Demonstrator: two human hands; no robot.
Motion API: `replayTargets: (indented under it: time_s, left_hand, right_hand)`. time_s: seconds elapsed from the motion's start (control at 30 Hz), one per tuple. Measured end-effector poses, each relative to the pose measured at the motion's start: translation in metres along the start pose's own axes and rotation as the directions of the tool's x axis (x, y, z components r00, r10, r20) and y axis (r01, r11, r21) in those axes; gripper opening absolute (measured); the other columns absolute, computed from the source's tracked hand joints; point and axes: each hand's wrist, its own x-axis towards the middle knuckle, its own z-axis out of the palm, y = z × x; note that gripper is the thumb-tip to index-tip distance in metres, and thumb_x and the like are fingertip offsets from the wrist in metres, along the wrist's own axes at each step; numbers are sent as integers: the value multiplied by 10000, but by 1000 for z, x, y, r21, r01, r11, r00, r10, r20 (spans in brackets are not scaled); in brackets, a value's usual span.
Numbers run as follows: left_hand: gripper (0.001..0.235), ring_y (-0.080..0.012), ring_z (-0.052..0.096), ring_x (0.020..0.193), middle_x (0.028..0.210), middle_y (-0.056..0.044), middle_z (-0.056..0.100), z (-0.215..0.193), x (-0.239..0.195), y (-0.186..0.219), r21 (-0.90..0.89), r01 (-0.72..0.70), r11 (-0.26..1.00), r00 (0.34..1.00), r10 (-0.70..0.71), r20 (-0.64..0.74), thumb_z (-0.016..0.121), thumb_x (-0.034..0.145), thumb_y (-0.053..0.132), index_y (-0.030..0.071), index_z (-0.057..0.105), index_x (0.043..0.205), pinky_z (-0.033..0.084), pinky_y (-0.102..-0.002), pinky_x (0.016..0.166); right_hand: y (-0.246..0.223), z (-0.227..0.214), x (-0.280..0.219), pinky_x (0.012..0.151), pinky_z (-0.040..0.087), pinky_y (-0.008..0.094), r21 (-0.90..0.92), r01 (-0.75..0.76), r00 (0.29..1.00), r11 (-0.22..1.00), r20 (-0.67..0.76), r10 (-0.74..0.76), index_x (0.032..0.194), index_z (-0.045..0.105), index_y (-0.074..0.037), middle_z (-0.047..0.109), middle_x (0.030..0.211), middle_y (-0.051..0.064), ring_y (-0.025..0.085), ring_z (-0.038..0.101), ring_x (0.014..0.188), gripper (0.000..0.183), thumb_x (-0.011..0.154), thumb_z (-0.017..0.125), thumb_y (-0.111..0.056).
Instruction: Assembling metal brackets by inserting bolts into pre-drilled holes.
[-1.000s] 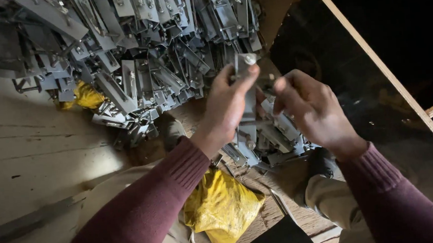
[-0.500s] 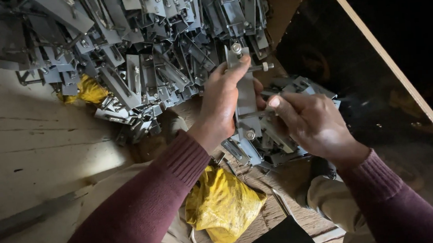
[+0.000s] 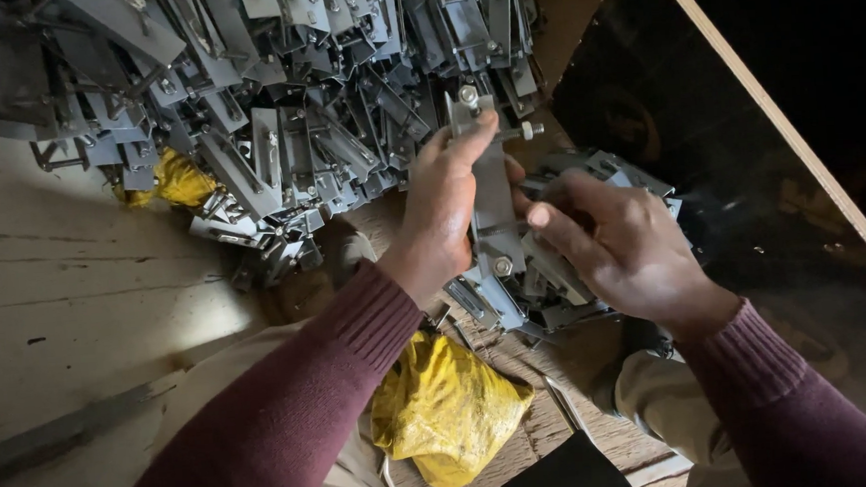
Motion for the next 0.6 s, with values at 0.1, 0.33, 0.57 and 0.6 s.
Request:
replayTargets:
  time_s: [0.1,0.33,0.57,0.6]
  left_hand:
    - [554,-314,740,640,837,-225,717,3,-7,6,13,-20,1000,1000,20,-6,701,904,394,-13,539,1242,655,-460,569]
    - [596,-298,732,612,798,-205,706,7,-13,6,39,1,999,1000,-1,5,719,880,413,1,520,1262,653,-456,568]
    - [604,-288,735,612,800,-202,712,7,-7,1,54,-3,999,1000,3,9,710,899,403,-16,511,1287,652,-456,563]
    - [605,-296,736,616,787,-212,710,9,-11,1,44,1,999,1000,-1,0,718,894,390,-24,513,1284,648,-464,569]
  right_hand:
    - [6,2,2,485,511,393,-41,16,1000,999,26,-15,789,729,-80,699,563,131,302,680,462,351,1048,586,-269]
    - [-1,2,0,484,494,390,28,-86,995,996,43,85,676,697,-95,653,469,102,265,626,383,504,1088,510,-317]
    - [10,3,-3,477,525,361,-8,-100,989,995,104,101,635,685,-114,654,459,75,218,599,348,524,1088,479,-277]
    - [10,2,-4,462,516,380,-2,-152,980,988,127,151,647,692,-88,648,470,93,227,602,367,541,1097,455,-271]
